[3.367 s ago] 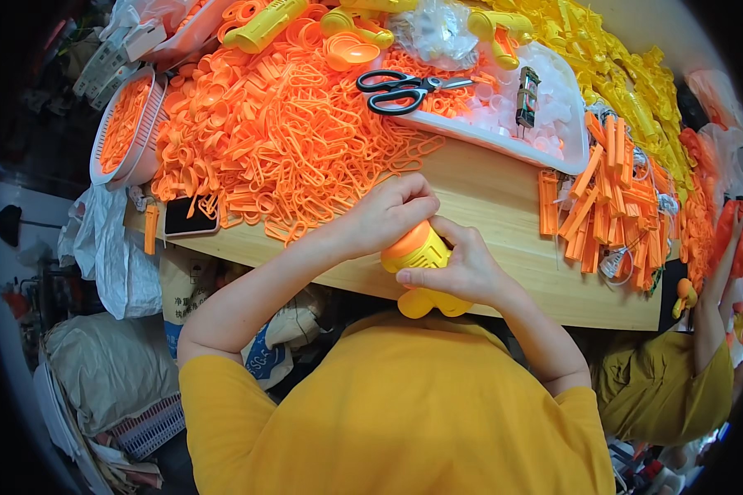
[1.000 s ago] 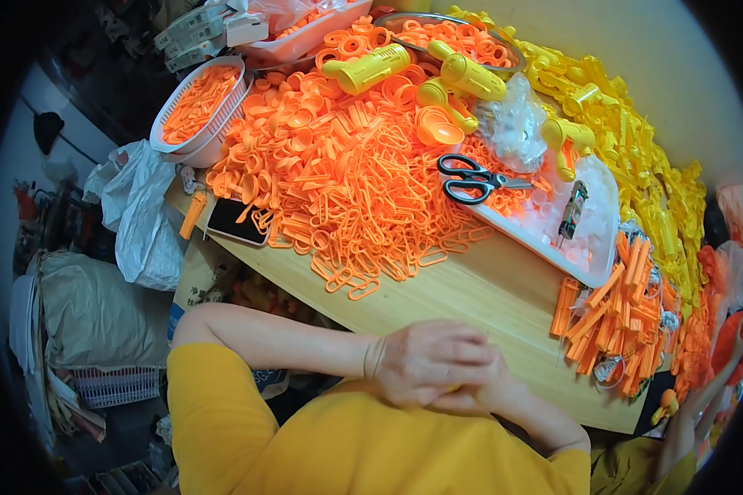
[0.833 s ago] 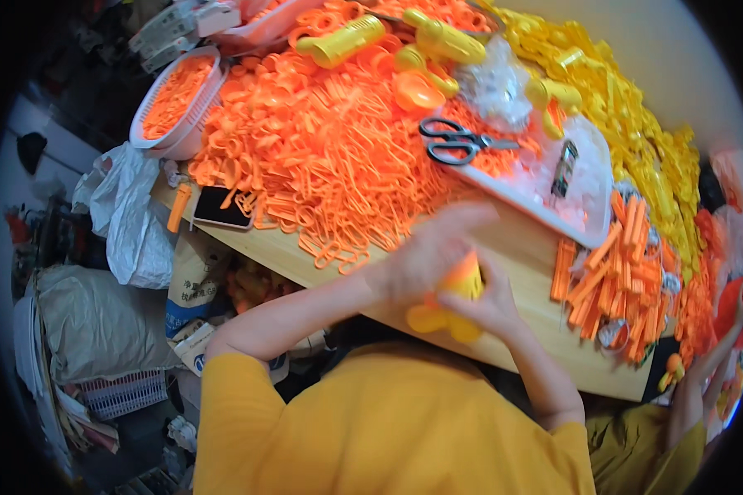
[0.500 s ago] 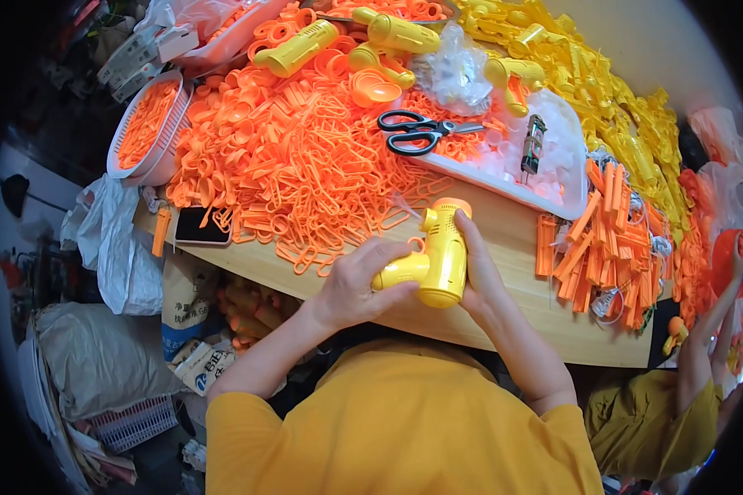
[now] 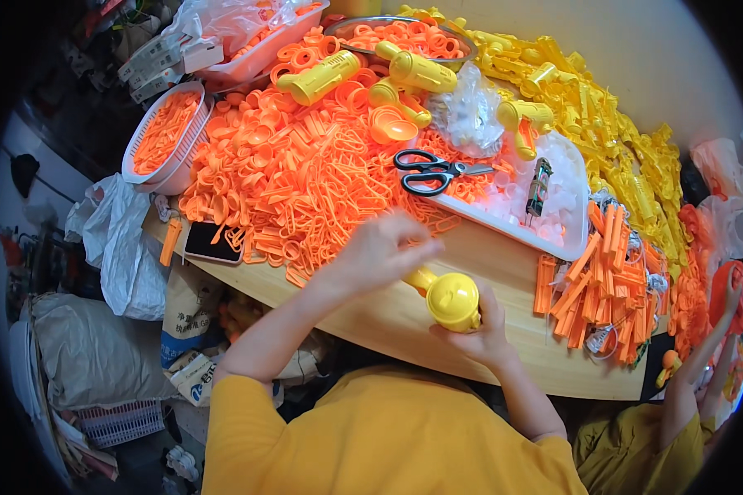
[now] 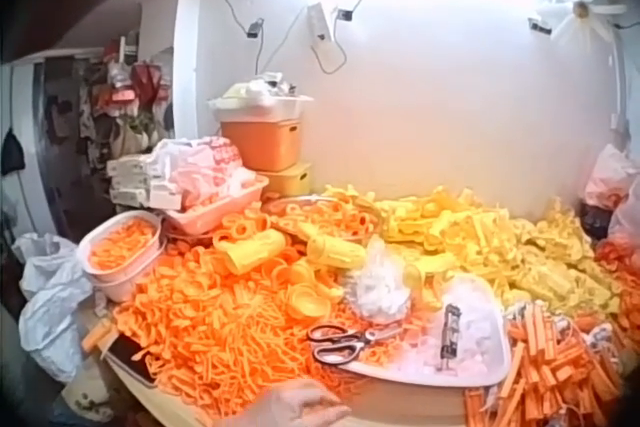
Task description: Assembling plastic toy gun bodies and components by hand at a workbench.
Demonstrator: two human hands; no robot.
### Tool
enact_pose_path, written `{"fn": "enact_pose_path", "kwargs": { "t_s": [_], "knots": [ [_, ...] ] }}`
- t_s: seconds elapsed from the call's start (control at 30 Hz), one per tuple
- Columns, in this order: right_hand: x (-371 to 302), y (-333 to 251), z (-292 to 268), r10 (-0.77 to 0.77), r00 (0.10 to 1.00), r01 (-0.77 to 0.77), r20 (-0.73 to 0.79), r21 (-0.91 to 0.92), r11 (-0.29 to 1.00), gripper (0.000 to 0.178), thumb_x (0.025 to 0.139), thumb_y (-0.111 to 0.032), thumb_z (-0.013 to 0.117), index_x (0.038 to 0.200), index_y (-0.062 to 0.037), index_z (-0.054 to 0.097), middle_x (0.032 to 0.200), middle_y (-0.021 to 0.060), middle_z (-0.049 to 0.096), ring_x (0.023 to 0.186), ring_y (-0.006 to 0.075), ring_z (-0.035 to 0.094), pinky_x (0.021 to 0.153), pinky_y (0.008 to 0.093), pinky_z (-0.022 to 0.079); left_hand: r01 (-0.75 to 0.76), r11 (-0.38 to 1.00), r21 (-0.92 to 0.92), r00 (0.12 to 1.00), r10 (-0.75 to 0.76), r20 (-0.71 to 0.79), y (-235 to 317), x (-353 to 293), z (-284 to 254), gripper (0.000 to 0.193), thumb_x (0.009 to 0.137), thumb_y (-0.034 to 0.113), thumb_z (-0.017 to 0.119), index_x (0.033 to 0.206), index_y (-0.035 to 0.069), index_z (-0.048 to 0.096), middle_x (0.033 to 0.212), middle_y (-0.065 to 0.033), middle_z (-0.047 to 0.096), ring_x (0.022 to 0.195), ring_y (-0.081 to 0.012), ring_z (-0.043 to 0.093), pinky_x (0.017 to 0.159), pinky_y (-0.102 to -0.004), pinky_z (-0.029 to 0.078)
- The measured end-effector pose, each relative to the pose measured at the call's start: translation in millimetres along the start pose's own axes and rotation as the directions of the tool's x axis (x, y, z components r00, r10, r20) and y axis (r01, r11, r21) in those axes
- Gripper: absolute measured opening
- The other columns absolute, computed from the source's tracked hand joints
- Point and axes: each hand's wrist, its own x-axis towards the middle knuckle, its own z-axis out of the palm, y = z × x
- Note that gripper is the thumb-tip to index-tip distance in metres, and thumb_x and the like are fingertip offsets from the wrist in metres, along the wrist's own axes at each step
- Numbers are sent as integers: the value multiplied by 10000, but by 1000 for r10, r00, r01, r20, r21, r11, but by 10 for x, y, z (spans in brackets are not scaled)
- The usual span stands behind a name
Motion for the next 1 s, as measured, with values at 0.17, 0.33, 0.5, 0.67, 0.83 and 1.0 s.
{"fn": "enact_pose_path", "kwargs": {
  "t_s": [0.17,0.33,0.5,0.67,0.83,1.0],
  "knots": [
    [94,-63,64,270,958,-242,-98,232,942,649,652,-62,781,1204,-52,441,1113,69,563,1054,165,554,895,330,458,-151,552,820,720,630,-291,-140,838,-420,150,767,218,702,826,81,693,850,-45,620,859,-257,563,761,-373,443],
    [125,-22,136,320,941,-290,-111,224,931,616,654,-68,770,1156,-63,413,1059,58,550,1020,161,554,886,335,460,-87,424,901,824,539,-174,-411,1267,-471,138,726,241,712,784,116,709,852,-65,610,866,-250,554,750,-423,405],
    [172,-54,222,341,928,-309,-153,197,930,633,651,-94,789,1154,-61,406,1028,54,552,986,157,565,865,317,466,-105,697,709,827,457,-327,-526,1316,-739,129,760,217,670,803,99,701,907,-48,636,842,-226,580,721,-405,424],
    [224,-25,311,282,930,-254,-237,141,957,661,633,-165,841,1151,-40,450,1013,62,579,953,155,583,848,305,475,-253,752,-609,865,-107,-490,-223,962,-910,194,851,197,527,848,23,614,912,-42,598,830,-138,574,727,-297,448],
    [235,4,391,114,949,-121,-294,-4,993,607,632,-178,852,1121,-18,530,960,97,645,893,171,628,814,317,502,-51,948,-314,987,-1,-163,35,399,-221,153,888,198,522,891,50,562,829,-14,523,740,-80,484,661,-229,408],
    [250,17,452,53,959,-57,-278,-5,998,585,633,-191,850,1096,-21,536,911,118,651,817,224,664,733,332,529,48,995,-88,999,-47,22,214,77,309,323,938,266,543,733,17,535,664,4,438,611,-88,425,550,-269,372]
  ]
}}
